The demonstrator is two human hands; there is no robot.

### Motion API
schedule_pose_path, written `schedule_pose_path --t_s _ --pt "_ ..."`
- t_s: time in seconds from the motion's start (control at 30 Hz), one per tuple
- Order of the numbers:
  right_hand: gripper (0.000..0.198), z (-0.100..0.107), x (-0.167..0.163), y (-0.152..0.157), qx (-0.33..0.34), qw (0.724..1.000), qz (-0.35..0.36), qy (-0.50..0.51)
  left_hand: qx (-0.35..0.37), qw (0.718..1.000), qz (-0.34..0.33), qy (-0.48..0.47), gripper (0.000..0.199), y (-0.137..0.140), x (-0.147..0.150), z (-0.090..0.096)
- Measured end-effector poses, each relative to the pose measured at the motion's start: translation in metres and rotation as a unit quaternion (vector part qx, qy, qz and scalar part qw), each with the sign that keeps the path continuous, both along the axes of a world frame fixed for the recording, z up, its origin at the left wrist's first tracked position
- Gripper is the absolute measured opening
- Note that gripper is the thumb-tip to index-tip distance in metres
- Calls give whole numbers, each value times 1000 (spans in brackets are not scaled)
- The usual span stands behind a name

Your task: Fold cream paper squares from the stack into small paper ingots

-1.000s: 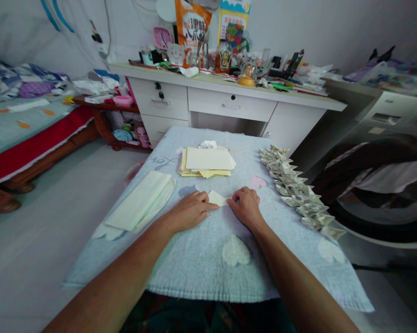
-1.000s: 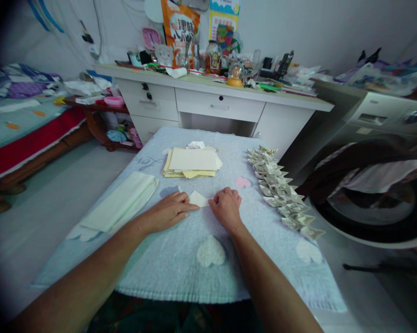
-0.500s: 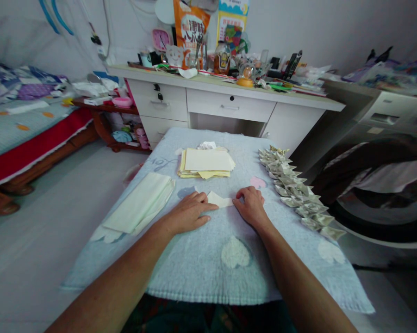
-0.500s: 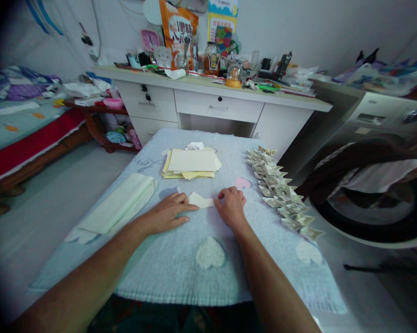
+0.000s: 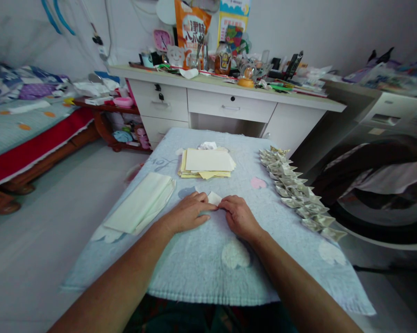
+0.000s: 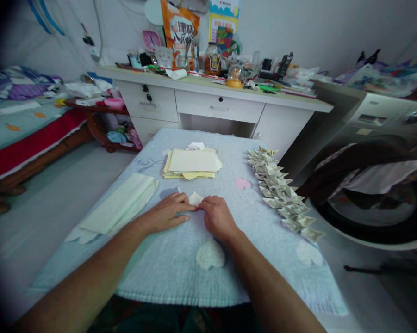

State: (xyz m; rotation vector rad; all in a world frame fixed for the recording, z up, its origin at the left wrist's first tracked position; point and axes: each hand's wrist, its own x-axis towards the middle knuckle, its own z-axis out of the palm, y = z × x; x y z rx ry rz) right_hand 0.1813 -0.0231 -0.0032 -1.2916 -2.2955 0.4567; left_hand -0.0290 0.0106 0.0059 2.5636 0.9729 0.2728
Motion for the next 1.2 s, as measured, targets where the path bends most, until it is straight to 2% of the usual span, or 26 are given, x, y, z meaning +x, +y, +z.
schedule_pose_path --t_s 0.2,0.43,0.7,0.8,0.93,1.2 --pt "37 0 2 0 11 998 0 -62 -6 999 0 -33 26 7 -5 -2" --pt "27 5 -2 -6 56 991 14 -123 -10 997 47 -66 20 13 -4 -8" --pt "30 9 -9 -10 57 981 1 -188 5 993 106 -54 8 12 2 -14" --pt "37 10 -11 -11 51 976 7 -212 20 991 129 -25 6 10 -1 -11" --pt "53 13 -17 -14 51 969 10 -241 -2 988 156 10 8 7 -5 -5" --pt "72 15 -24 -22 57 966 3 -252 -52 988 146 23 12 5 -10 4"
